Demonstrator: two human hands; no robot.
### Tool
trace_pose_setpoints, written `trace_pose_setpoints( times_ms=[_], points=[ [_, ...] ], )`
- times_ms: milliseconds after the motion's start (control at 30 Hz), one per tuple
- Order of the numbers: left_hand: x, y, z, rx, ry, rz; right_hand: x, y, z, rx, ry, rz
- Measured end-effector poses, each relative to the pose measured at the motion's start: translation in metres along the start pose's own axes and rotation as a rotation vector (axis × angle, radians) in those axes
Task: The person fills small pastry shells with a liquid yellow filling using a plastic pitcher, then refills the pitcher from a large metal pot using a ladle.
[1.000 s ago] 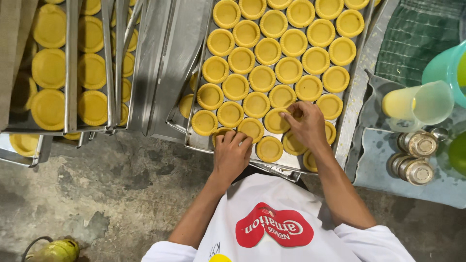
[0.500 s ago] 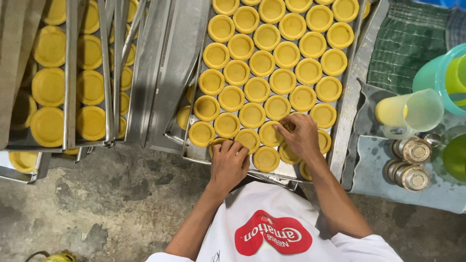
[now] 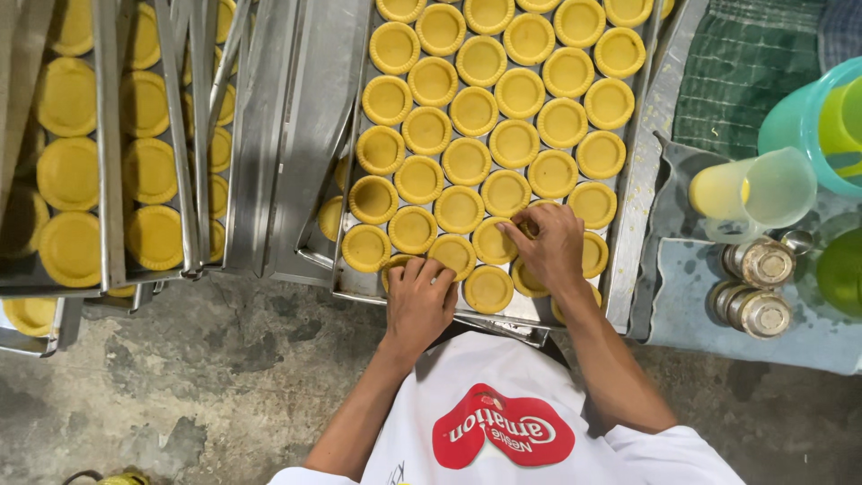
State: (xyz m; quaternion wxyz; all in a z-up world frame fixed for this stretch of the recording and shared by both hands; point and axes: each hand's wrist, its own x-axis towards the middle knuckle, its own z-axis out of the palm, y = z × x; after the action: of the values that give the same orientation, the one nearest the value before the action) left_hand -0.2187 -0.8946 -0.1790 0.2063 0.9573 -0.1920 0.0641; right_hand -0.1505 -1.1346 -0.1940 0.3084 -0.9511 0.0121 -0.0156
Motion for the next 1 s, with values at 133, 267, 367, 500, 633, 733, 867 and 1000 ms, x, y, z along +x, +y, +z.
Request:
trace_pose_setpoints(
  times_ms=[133,267,367,500,633,733,867,1000],
  points=[
    [-0.002,0.001,0.001,0.002,0.005,-0.014,-0.016,-0.003,-0.022,0.012,0.028,-0.129],
    [-0.003,-0.001,0.006,0.005,0.034,-0.028,-0.050,-0.015,-0.060,0.038,-0.092,-0.246],
    [-0.003,-0.001,0.009,0.009,0.038,-0.031,-0.075,0.010,-0.030,-0.016,-0.073,-0.299],
    [-0.001,0.000,0.003,0.014,0.074,0.009,-0.072,-0.007,-0.014,-0.027,-0.052,-0.289],
    [-0.002,0.001,0.005,0.031,0.082,0.017,-0.073,-0.012,-0.010,-0.092,-0.045,-0.209],
    [-0.003,0.002,0.004,0.035,0.091,0.006,-0.071,-0.018,-0.012,-0.092,-0.069,-0.153],
    [-0.004,0.001,0.007,0.026,0.095,0.001,-0.069,-0.017,-0.004,-0.006,-0.097,-0.080],
    [-0.001,0.001,0.002,0.007,0.094,0.006,-0.070,-0.014,0.000,-0.001,-0.065,-0.089]
  ],
)
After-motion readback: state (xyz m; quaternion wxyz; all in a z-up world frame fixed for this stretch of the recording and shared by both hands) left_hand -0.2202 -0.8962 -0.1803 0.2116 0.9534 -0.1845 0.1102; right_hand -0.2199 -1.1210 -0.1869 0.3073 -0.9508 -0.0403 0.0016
